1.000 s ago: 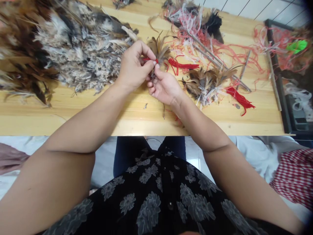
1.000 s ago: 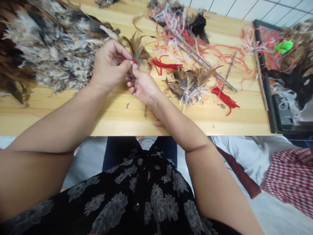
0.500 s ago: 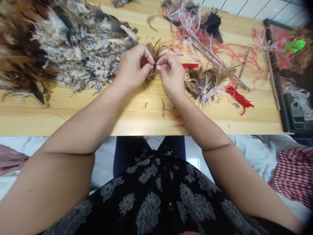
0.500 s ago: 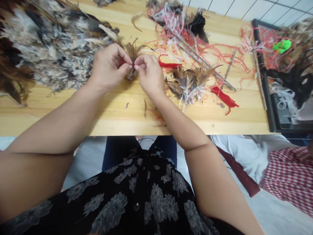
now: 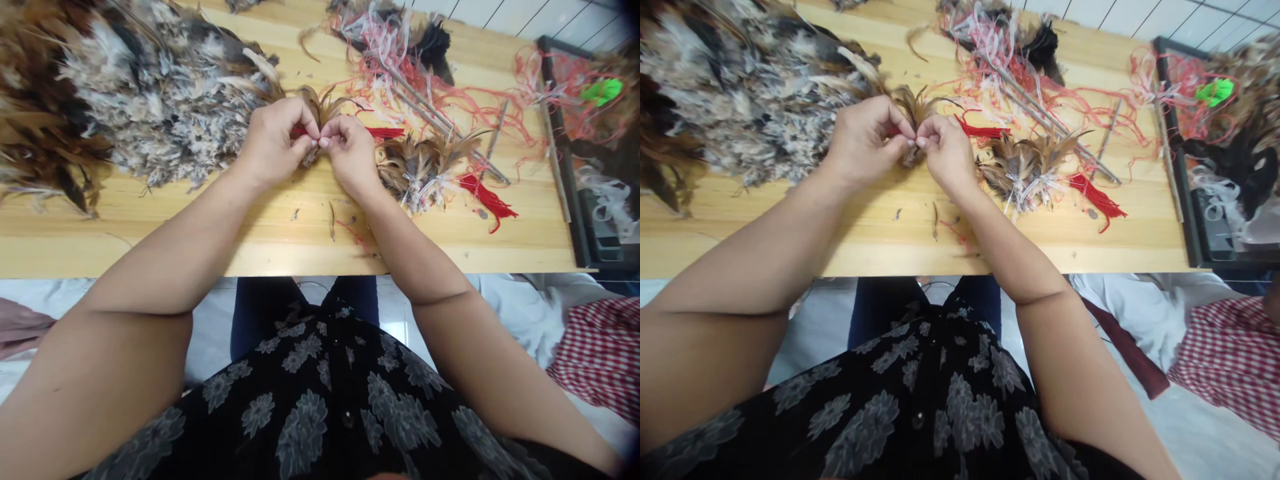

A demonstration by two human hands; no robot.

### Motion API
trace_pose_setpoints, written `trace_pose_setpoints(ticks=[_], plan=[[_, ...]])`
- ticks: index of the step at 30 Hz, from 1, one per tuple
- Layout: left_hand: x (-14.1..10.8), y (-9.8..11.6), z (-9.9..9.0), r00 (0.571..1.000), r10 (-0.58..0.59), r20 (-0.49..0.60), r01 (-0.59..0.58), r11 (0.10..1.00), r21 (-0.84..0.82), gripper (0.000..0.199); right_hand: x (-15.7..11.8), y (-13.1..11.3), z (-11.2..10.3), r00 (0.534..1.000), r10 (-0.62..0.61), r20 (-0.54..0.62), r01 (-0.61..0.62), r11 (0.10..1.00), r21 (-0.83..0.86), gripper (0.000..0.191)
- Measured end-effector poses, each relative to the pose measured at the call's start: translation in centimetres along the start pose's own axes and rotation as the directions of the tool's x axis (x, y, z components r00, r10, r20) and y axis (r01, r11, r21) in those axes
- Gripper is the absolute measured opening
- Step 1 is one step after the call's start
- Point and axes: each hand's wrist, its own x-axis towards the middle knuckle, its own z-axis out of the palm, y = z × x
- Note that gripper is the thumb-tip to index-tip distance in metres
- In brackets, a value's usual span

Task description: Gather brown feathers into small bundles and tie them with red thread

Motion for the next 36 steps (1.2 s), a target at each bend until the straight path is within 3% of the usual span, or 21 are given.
trace_pose_setpoints(ticks=[7,15,19,24,31,36], plan=[[-0.4,0.1,0.4,0.999,0.051,-0.015,-0.052,0.998,-0.037,0.013,0.0,-0.2,0.0,0.998,0.021,0.054,-0.019,0.999,-0.036,0.03],[0.1,-1.6,0.5,0.997,-0.066,-0.046,0.059,0.988,-0.142,0.039,0.0,0.0,-0.7,0.99,0.023,0.137,-0.026,0.999,0.025,0.031],[0.1,-2.1,0.2,0.997,-0.061,-0.054,0.053,0.988,-0.145,0.038,0.1,0.3,-0.9,0.988,0.042,0.151,-0.054,0.996,0.077,0.03],[0.2,-2.3,-0.1,0.992,-0.066,-0.105,0.055,0.994,-0.098,0.022,0.3,0.3,-1.1,0.989,0.04,0.146,-0.055,0.993,0.104,0.028],[0.2,-2.8,-0.7,0.995,0.002,-0.104,-0.003,1.0,-0.005,0.026,0.3,0.2,-1.3,0.99,0.065,0.126,-0.087,0.979,0.182,0.032],[0.4,-3.7,-1.2,0.992,0.026,-0.124,-0.021,0.999,0.045,0.027,0.8,1.1,-1.4,0.989,0.039,0.144,-0.053,0.994,0.096,0.03]])
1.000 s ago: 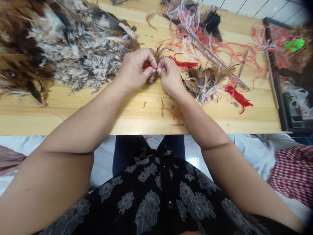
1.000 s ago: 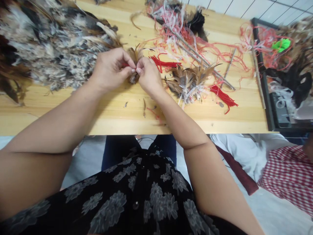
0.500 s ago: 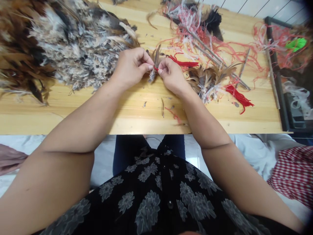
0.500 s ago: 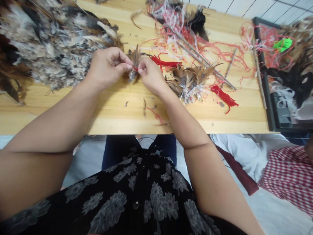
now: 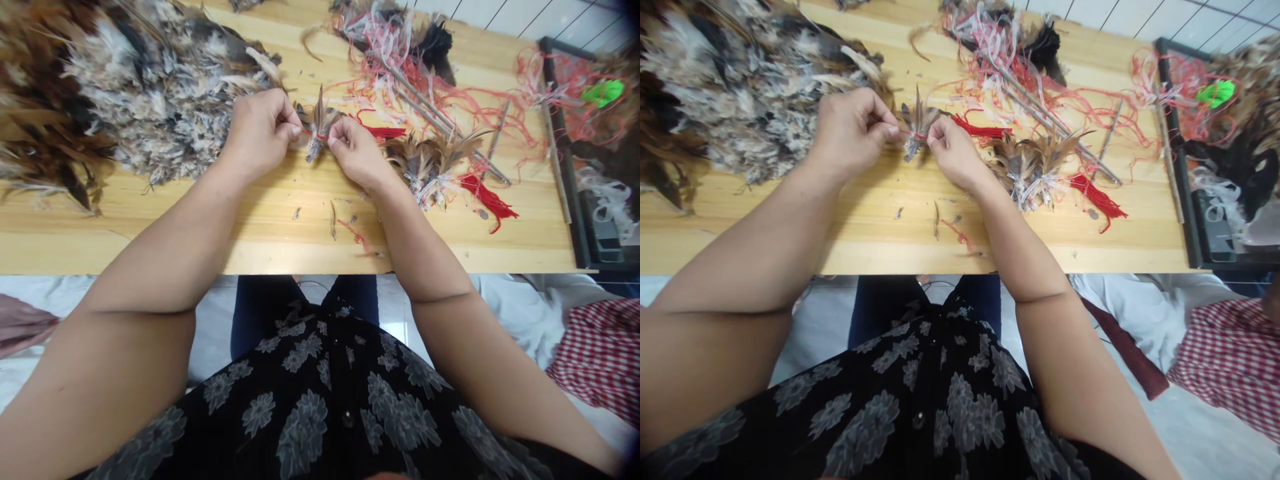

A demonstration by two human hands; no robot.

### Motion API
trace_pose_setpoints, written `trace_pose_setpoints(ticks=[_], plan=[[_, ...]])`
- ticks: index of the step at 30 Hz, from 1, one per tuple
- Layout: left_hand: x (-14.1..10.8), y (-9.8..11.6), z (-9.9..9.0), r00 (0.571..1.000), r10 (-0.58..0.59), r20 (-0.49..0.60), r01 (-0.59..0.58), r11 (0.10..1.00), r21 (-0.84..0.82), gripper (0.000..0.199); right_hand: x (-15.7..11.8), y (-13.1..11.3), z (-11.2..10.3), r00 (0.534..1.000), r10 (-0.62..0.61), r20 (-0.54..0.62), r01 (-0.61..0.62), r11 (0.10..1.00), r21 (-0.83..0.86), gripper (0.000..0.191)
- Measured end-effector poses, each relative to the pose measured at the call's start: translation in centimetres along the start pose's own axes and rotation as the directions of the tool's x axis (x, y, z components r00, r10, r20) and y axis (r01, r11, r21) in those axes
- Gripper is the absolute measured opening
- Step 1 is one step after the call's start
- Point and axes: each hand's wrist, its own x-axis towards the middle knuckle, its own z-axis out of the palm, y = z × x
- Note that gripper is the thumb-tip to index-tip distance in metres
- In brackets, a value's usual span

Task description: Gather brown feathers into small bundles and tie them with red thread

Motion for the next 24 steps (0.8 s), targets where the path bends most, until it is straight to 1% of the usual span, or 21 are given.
trace_pose_setpoints(ticks=[3,6,11,14,16,18,19,22,24], plan=[[0.1,-0.1,-0.3,1.0,0.0,0.016,0.0,1.0,0.029,0.024,0.3,0.6,-0.1,1.0,-0.029,0.012,0.029,0.997,-0.064,0.026],[0.1,0.0,-0.7,1.0,0.003,0.025,-0.004,0.998,0.061,0.022,0.5,0.8,-0.2,0.999,-0.037,0.015,0.038,0.995,-0.089,0.026],[0.2,-0.4,-1.0,1.0,0.018,0.023,-0.019,0.999,0.046,0.03,0.6,0.4,-0.5,0.998,-0.043,0.038,0.047,0.991,-0.125,0.029],[0.2,-0.3,-1.1,0.998,-0.043,0.055,0.038,0.995,0.088,0.031,0.6,0.3,-0.6,0.996,-0.055,0.064,0.064,0.988,-0.137,0.029],[0.1,0.7,-1.3,0.989,-0.12,0.082,0.107,0.983,0.15,0.025,0.7,0.4,-0.6,0.995,-0.061,0.085,0.075,0.981,-0.177,0.029],[-0.1,2.5,-1.8,0.976,-0.186,0.11,0.16,0.964,0.211,0.012,0.9,0.6,-0.5,0.992,-0.067,0.11,0.091,0.969,-0.23,0.027],[-0.2,3.5,-2.0,0.966,-0.218,0.141,0.18,0.954,0.238,0.009,0.9,0.6,-0.4,0.99,-0.071,0.121,0.1,0.963,-0.251,0.026],[-0.3,6.5,-2.8,0.939,-0.311,0.148,0.259,0.922,0.288,0.025,0.9,0.7,-0.2,0.983,-0.092,0.158,0.133,0.951,-0.279,0.025],[-0.3,7.7,-3.0,0.919,-0.369,0.137,0.324,0.908,0.267,0.032,0.8,0.5,-0.1,0.98,-0.096,0.175,0.143,0.948,-0.285,0.026]])
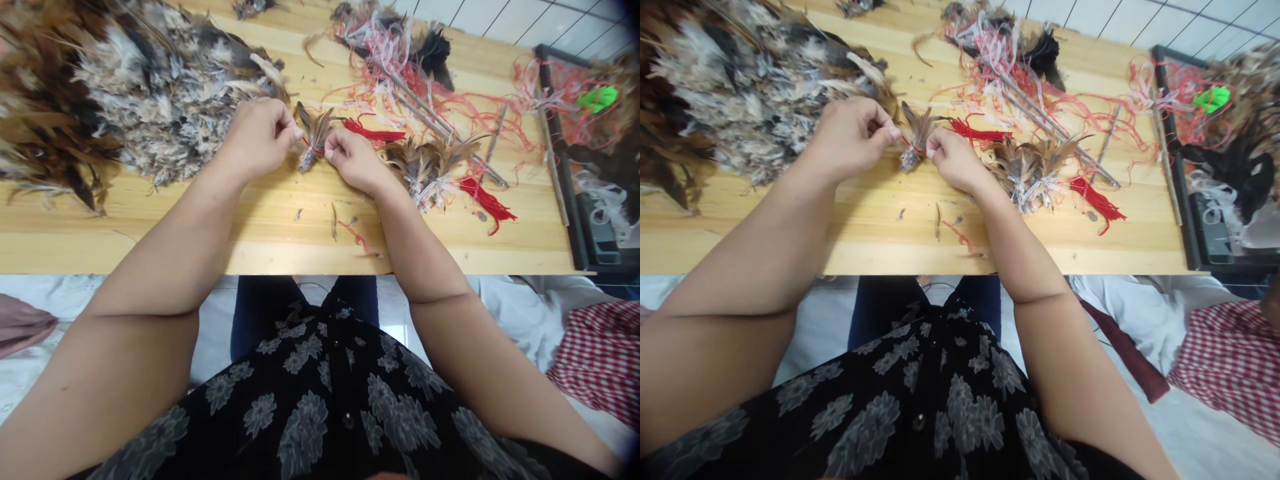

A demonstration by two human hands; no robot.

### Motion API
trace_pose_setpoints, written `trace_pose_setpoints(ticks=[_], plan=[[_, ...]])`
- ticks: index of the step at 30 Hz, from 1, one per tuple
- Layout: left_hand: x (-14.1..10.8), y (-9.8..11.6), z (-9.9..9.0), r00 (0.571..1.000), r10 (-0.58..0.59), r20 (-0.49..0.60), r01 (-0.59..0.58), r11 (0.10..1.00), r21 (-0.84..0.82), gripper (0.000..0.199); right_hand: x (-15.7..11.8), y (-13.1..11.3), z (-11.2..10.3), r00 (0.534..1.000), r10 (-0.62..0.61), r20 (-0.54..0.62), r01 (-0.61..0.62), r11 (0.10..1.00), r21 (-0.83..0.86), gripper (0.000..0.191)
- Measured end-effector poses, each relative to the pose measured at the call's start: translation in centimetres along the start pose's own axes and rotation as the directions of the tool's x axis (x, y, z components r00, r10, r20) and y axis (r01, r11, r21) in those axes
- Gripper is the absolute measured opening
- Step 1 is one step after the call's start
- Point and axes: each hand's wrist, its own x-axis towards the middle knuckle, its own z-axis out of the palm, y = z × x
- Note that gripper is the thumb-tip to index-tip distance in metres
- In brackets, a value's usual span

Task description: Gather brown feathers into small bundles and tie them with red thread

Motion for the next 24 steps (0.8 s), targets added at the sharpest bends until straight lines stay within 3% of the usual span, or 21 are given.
trace_pose_setpoints(ticks=[5,8,10,17,21,24], plan=[[-0.3,-0.1,1.0,0.999,-0.041,0.029,0.047,0.956,-0.288,0.04,-0.1,-0.5,0.1,0.999,0.031,-0.004,-0.031,0.999,-0.013,0.024],[-0.3,-0.6,2.3,0.994,0.031,0.109,0.04,0.806,-0.591,0.043,0.0,-0.3,0.4,0.999,0.024,-0.021,-0.024,1.0,-0.017,0.021],[-0.1,-0.9,2.9,0.982,0.057,0.179,0.085,0.715,-0.694,0.046,0.1,0.0,0.6,0.999,0.021,-0.028,-0.021,1.0,-0.013,0.018],[0.6,-1.9,3.1,0.973,0.0,0.23,0.169,0.68,-0.713,0.046,0.4,1.1,0.9,0.998,-0.003,-0.06,0.006,0.999,0.046,0.012],[0.4,-1.8,3.6,0.976,0.023,0.215,0.142,0.68,-0.719,0.028,0.4,1.1,1.1,0.997,-0.019,-0.074,0.023,0.998,0.052,0.011],[0.2,-1.8,4.1,0.986,0.052,0.156,0.071,0.72,-0.69,0.027,0.5,1.1,1.4,0.993,-0.06,-0.102,0.061,0.998,0.007,0.013]])
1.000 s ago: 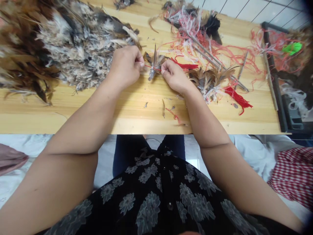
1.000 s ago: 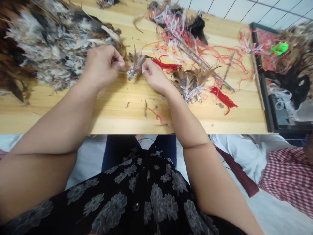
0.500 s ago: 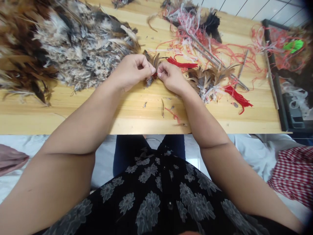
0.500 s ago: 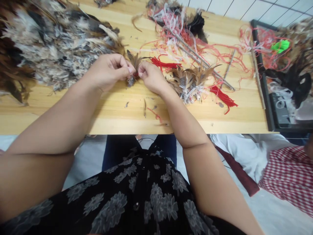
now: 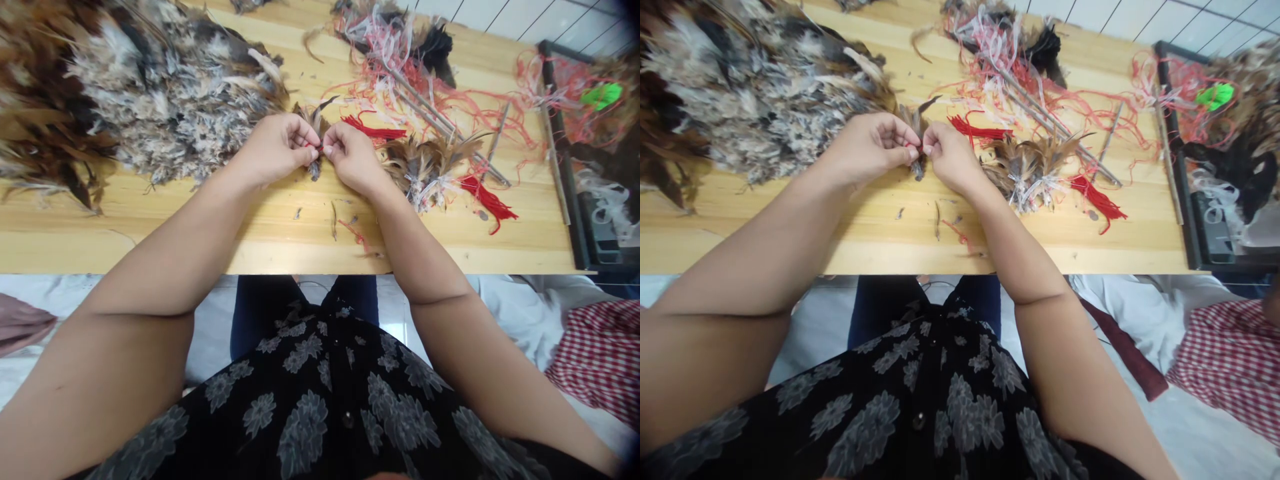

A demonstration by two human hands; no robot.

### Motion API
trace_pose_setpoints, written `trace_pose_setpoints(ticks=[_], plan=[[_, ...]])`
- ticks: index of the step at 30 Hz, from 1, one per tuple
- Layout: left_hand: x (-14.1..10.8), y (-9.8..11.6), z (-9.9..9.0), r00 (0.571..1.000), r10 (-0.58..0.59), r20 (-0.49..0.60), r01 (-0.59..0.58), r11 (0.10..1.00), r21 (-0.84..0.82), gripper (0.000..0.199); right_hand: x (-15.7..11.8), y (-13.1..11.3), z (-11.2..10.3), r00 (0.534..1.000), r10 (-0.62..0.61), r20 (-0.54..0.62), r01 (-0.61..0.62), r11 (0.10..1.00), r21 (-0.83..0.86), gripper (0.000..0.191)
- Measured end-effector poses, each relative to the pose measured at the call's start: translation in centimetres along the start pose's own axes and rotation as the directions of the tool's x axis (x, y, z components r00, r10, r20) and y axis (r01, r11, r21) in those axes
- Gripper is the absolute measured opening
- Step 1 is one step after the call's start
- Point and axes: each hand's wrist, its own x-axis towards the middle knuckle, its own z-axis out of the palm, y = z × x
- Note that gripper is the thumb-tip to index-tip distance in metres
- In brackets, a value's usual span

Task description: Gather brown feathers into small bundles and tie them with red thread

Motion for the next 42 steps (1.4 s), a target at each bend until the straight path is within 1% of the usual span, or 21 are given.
trace_pose_setpoints(ticks=[3,5,7,9,12,15,18,20,23,28,31,34,38,42], plan=[[-0.1,-0.4,-0.1,0.999,0.04,-0.002,-0.04,0.998,0.054,0.028,0.0,0.2,0.3,0.998,-0.06,-0.017,0.058,0.995,-0.083,0.014],[-0.1,-0.6,-0.3,0.999,0.051,0.01,-0.051,0.997,0.065,0.027,-0.1,0.3,0.4,0.997,-0.075,-0.024,0.071,0.988,-0.135,0.012],[-0.2,-0.5,-0.4,0.997,0.071,0.014,-0.072,0.993,0.096,0.026,-0.3,0.0,0.4,0.997,-0.065,-0.033,0.058,0.983,-0.177,0.009],[-0.3,-0.3,-0.4,0.995,0.093,0.017,-0.095,0.982,0.162,0.025,-0.6,-0.7,0.4,0.998,-0.04,-0.038,0.031,0.977,-0.21,0.009],[-0.4,0.1,-0.2,0.993,0.113,0.018,-0.114,0.961,0.254,0.025,-1.0,-2.0,0.3,0.999,0.0,-0.044,-0.01,0.972,-0.235,0.013],[-0.5,0.6,0.0,0.994,0.104,0.011,-0.104,0.961,0.255,0.024,-0.9,-2.4,0.2,0.998,0.018,-0.066,-0.029,0.986,-0.165,0.014],[-0.7,1.0,0.0,0.997,0.074,-0.014,-0.068,0.965,0.254,0.019,-0.5,-1.3,0.2,0.995,0.03,-0.092,-0.031,0.999,-0.011,0.01],[-0.7,1.2,0.0,0.998,0.054,-0.032,-0.044,0.964,0.262,0.016,-0.2,-0.5,0.1,0.995,0.033,-0.096,-0.026,0.997,0.077,0.011],[-0.8,1.4,0.0,0.998,0.043,-0.05,-0.029,0.97,0.241,0.013,0.0,-0.1,0.0,0.995,0.052,-0.08,-0.041,0.99,0.134,0.016],[-1.0,1.7,0.1,0.998,0.044,-0.047,-0.034,0.98,0.198,0.02,-0.1,-0.7,0.0,0.997,0.068,-0.029,-0.063,0.987,0.145,0.015],[-1.0,1.8,0.2,0.996,0.079,-0.039,-0.07,0.979,0.193,0.023,-0.1,-0.8,0.0,0.998,0.051,-0.035,-0.046,0.992,0.121,0.012],[-0.9,1.7,0.2,0.994,0.103,-0.022,-0.098,0.982,0.16,0.028,0.0,-0.6,0.1,0.998,0.04,-0.042,-0.036,0.996,0.083,0.013],[-0.8,1.5,0.1,0.995,0.099,-0.015,-0.096,0.985,0.146,0.032,-0.2,-0.7,0.1,0.998,0.019,-0.06,-0.017,0.999,0.038,0.017],[-0.7,1.3,0.0,0.997,0.068,-0.026,-0.065,0.992,0.11,0.038,-0.3,-0.9,-0.1,0.997,-0.005,-0.072,0.006,1.0,0.01,0.02]])
